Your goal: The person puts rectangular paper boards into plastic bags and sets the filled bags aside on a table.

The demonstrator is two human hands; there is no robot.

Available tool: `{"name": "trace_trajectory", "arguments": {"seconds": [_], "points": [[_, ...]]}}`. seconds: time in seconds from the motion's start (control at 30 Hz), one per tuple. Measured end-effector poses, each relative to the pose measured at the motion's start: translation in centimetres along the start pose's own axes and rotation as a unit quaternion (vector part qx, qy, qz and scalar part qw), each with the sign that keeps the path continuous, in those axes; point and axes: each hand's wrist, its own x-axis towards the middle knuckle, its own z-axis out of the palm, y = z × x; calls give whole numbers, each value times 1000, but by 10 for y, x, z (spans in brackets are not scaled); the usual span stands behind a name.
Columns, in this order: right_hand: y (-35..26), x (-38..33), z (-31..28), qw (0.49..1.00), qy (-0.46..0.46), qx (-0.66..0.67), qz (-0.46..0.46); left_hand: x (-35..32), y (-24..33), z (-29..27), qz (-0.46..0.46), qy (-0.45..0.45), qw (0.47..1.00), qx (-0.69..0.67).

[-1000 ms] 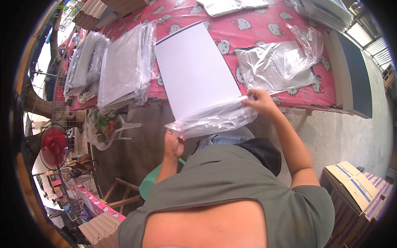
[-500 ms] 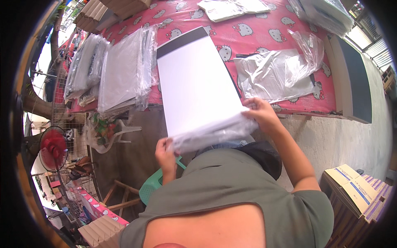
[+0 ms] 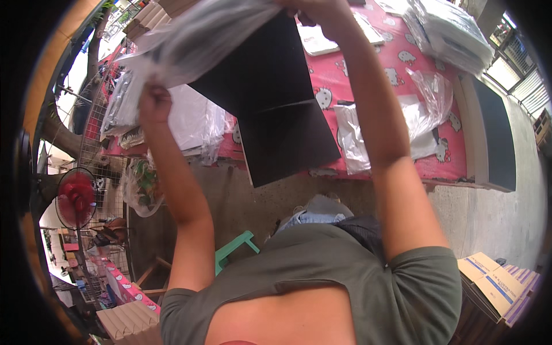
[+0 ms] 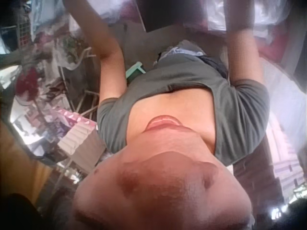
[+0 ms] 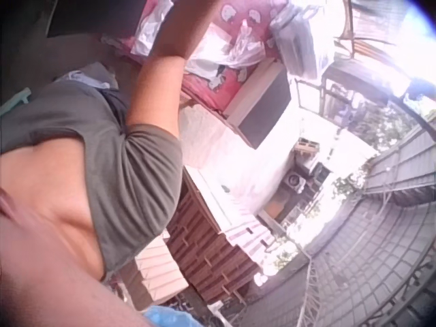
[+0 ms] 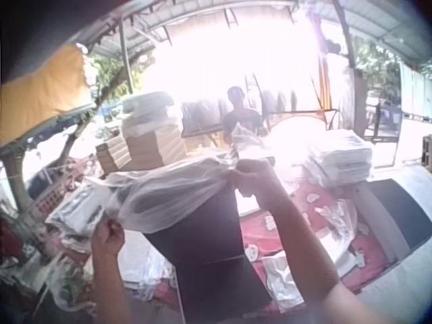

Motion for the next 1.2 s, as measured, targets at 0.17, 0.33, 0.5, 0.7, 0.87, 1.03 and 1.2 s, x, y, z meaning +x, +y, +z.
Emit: {"name": "trace_trajectory", "arguments": {"seconds": [0.17,0.33,0.5,0.7,0.87,1.03,1.2], "points": [[170,-48,40,995,88,-43,9,-6,-132,-104,41,197,919,340],[229,-104,68,993,32,44,106,-45,-175,-125,13,262,861,435],[205,-74,73,966,26,192,171,-48,-167,-107,143,169,874,432],[169,-216,38,920,-87,83,373,-194,-176,-95,-165,214,907,324],[96,-305,23,886,-110,122,434,-292,-171,-48,-251,302,857,333],[79,-338,11,867,-201,-49,453,-327,-171,-52,-223,242,876,353],[57,-285,43,875,-71,255,406,-259,-167,-10,-31,212,973,84]]}}
